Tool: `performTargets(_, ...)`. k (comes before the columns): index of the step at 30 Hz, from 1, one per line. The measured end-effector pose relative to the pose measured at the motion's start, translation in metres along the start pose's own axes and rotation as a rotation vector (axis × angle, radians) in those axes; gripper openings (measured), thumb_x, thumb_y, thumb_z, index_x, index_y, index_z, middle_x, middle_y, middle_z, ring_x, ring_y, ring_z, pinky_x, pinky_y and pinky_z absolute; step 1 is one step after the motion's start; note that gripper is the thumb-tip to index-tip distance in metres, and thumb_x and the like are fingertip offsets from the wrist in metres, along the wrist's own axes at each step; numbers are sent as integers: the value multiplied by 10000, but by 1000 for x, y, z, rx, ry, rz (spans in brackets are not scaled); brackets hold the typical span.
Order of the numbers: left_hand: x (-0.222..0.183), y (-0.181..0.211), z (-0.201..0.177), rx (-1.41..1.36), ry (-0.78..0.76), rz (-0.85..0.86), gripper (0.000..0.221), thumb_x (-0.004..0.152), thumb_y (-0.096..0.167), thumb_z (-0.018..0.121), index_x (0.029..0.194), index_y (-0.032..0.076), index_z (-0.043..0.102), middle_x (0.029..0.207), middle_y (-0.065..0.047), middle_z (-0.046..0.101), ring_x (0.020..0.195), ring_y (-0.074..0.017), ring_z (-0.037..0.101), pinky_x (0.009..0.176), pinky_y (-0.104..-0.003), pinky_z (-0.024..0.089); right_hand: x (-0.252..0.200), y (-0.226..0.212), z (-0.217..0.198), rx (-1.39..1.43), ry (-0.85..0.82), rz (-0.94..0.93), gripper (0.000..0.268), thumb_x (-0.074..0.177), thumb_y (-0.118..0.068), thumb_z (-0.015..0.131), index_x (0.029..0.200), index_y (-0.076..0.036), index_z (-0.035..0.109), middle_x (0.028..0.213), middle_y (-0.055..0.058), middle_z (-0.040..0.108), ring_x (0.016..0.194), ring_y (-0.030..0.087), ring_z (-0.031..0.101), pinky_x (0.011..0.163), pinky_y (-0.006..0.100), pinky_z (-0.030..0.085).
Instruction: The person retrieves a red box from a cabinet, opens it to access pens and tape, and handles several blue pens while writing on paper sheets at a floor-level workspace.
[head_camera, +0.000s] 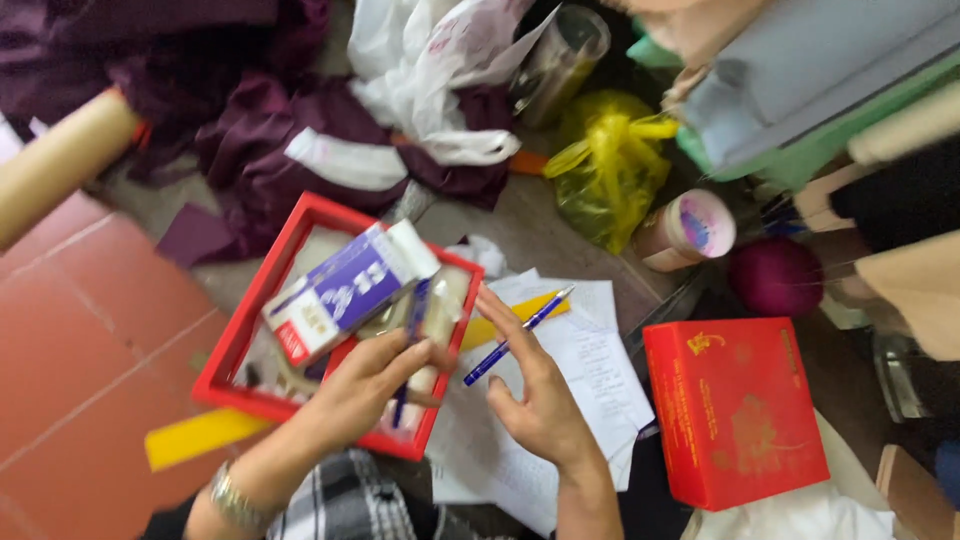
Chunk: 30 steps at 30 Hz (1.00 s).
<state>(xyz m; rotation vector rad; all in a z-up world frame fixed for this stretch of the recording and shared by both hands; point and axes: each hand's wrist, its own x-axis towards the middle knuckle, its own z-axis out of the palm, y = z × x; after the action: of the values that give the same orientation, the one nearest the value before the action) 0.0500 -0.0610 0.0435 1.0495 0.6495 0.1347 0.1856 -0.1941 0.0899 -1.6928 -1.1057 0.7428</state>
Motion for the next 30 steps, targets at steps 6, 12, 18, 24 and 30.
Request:
performTargets(6, -12, -29, 11, 201, -256, -128, 280, 947, 338, 530, 897, 108, 682, 852, -13, 638, 766, -102, 557, 708, -226, 472, -24, 17, 26, -132, -320, -30, 870, 649, 40, 522, 1477, -34, 265, 1556, 142, 295, 1449, 258, 273, 1171, 342, 184)
performTargets(12, -19, -45, 12, 118, -377, 34, 238, 997, 242, 501, 937, 73, 657, 853, 3, 625, 763, -88, 554, 691, -208, 471, -40, 19, 42, -48, -261, 144, 813, 775, -45, 593, 1491, -76, 207, 1490, 128, 436, 1299, 204, 524, 1074, 312, 354)
performTargets(18, -18, -36, 16, 286, -133, 88, 168, 953, 148, 461, 973, 49, 595, 675, -95, 659, 583, -170, 671, 565, -277, 581, -53, 19, 53, -274, 80, -116, 650, 857, -7, 561, 1458, -68, 320, 1421, 134, 497, 1280, 240, 533, 1051, 342, 428)
performTargets(24, -27, -23, 24, 576, -121, 186, 129, 862, 43, 422, 923, 69, 533, 896, -69, 466, 802, -196, 508, 673, -331, 489, -55, 10, 54, -315, 87, -220, 495, 924, 78, 378, 1398, -49, 441, 1455, 211, 454, 1340, 331, 496, 1113, 365, 410)
performTargets(30, -27, -14, 29, 481, -301, 446, 497, 958, 265, 435, 1406, 50, 435, 1192, -145, 552, 1161, -253, 527, 1011, -361, 378, -60, 27, 41, -368, 444, -223, 243, 922, -50, 593, 1159, -37, 644, 1208, 143, 666, 1107, 244, 682, 1020, 320, 504)
